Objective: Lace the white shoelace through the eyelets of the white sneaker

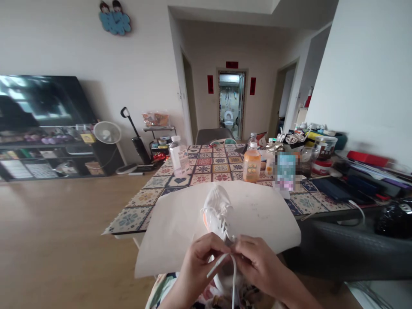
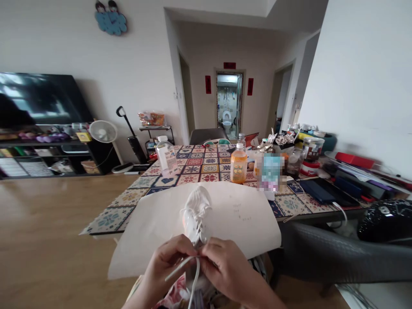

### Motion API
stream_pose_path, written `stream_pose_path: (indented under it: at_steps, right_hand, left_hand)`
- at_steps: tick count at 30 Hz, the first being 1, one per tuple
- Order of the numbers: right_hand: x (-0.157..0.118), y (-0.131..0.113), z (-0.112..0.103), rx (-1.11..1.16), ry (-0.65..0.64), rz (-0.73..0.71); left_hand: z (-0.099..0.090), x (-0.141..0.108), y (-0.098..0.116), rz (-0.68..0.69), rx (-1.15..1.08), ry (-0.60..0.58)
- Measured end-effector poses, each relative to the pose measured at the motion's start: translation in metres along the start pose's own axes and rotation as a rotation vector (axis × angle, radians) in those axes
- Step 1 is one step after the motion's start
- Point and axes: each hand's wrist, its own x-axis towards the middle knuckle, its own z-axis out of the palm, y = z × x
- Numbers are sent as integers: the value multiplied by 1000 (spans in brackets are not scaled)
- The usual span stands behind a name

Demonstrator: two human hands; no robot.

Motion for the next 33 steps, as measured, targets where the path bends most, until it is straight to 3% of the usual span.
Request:
stream_pose_path:
  at_steps: [9,21,28,33]
  right_hand:
    - [-1,2,-1,-34,-87,-13]
    - [-2,-3,-3,-19,-33,-65]
    - [-1,-1,-2,119,139,-66]
    - [1,7,5,187,319,147]
  left_hand:
    - [-3,-2,-1,19,76,-77]
    - [-4,-2,1,-24,101,-116]
    - [-6,0,1,-5,91,-103]
    - [-8,2,0,63,114,-158]
